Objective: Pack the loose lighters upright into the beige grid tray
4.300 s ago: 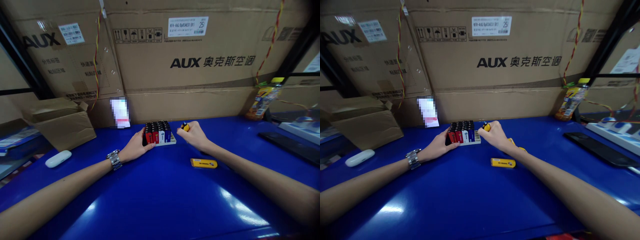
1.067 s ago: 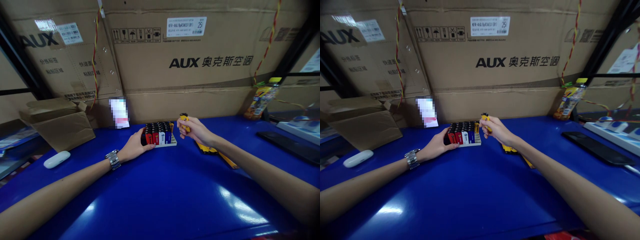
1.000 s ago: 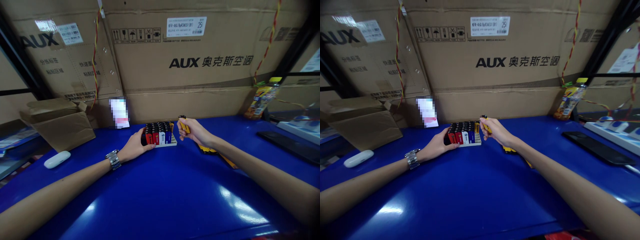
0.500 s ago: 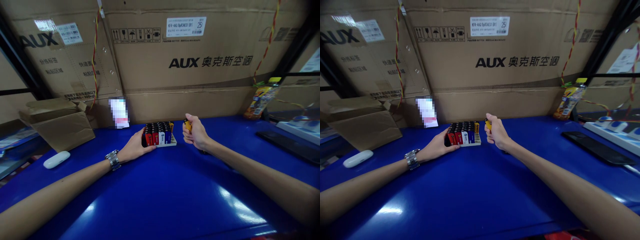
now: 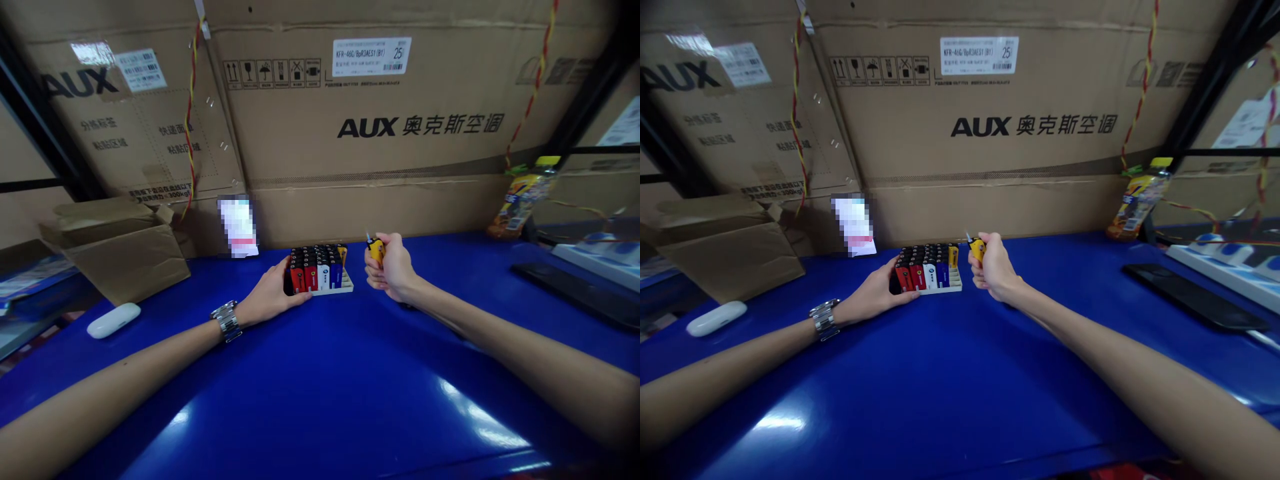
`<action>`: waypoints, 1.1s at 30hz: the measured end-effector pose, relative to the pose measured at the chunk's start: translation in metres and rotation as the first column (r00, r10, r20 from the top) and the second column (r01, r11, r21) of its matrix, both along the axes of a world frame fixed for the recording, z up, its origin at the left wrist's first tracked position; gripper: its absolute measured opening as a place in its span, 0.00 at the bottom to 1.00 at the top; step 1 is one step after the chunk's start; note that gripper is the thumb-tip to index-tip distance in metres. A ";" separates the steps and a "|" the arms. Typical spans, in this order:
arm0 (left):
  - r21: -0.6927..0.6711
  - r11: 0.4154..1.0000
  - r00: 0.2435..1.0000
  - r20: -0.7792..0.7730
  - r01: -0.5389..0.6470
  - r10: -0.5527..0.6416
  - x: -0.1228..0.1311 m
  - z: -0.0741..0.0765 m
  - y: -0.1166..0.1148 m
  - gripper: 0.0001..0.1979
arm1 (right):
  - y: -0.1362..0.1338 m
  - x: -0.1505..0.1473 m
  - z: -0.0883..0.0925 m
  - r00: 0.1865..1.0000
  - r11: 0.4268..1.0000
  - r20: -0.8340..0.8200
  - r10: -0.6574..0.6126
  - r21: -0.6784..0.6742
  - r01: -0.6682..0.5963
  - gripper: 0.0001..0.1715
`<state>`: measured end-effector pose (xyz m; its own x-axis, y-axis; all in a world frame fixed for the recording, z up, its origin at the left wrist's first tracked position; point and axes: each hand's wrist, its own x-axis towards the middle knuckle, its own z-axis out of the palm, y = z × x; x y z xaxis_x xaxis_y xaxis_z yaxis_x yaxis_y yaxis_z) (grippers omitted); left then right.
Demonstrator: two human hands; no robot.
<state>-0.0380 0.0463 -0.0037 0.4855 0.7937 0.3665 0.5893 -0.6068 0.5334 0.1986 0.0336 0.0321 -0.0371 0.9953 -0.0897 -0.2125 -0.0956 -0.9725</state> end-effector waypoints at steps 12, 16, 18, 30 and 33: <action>0.012 1.000 1.000 0.008 0.014 -0.014 0.000 -0.001 0.001 0.37 | 0.004 0.003 -0.003 0.997 0.998 0.044 0.066 0.009 -0.067 0.25; 0.008 1.000 1.000 0.006 0.008 -0.009 0.000 -0.001 0.001 0.37 | 0.007 0.005 -0.008 0.983 0.993 0.156 0.096 0.050 -0.105 0.26; 0.006 1.000 1.000 0.009 0.005 -0.005 0.000 -0.001 0.001 0.38 | 0.009 0.006 -0.011 0.968 0.980 0.230 0.104 0.145 -0.140 0.24; 0.031 0.999 0.999 0.021 0.039 -0.040 0.001 0.002 -0.001 0.35 | 0.028 0.024 -0.025 0.665 0.755 0.717 -0.209 0.551 -0.356 0.17; 0.021 0.999 0.999 0.026 0.035 -0.036 0.002 0.002 -0.001 0.36 | 0.031 0.027 -0.032 0.664 0.773 0.726 -0.179 0.521 -0.362 0.17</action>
